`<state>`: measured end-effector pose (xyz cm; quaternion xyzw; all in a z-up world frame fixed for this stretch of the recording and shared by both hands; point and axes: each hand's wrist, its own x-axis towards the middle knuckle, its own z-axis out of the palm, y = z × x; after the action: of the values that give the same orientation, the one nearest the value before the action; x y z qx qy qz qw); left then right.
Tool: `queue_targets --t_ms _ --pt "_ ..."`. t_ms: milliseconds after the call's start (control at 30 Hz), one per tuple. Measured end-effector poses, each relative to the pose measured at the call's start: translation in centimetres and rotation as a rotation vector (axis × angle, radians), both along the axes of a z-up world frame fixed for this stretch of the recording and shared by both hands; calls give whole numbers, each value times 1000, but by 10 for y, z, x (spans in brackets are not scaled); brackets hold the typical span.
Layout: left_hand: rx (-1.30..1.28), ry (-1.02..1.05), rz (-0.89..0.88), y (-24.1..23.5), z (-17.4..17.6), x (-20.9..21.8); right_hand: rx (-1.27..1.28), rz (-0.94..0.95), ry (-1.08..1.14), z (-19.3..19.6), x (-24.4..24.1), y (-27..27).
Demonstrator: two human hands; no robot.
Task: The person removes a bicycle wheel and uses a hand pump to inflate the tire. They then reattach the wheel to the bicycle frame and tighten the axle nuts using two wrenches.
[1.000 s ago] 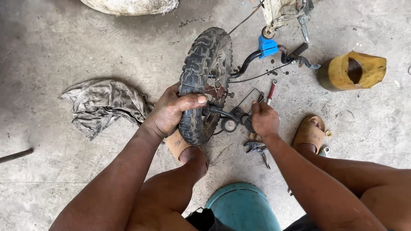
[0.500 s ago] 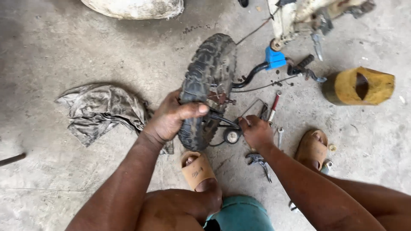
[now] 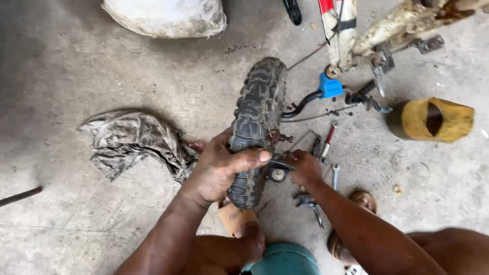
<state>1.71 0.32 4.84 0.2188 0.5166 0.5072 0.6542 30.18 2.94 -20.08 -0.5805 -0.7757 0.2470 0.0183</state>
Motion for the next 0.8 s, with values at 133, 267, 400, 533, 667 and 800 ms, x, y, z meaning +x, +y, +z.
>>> queue_targets --t_ms 133,267,400,533,667,800 --pt "-16 143 -128 -7 25 6 -81 228 -119 23 18 -3" --pt "-19 181 -95 -12 40 13 -120 56 -112 19 5 5" --pt "-323 112 -92 -5 53 10 -63 -148 -85 -20 3 10" --pt "-276 158 -122 1 41 9 -130 -141 -65 -18 2 15" --pt "-58 154 -73 -6 26 21 156 202 -61 -45 41 1" --pt "-103 139 -108 -5 34 17 152 121 -67 -29 19 -3"
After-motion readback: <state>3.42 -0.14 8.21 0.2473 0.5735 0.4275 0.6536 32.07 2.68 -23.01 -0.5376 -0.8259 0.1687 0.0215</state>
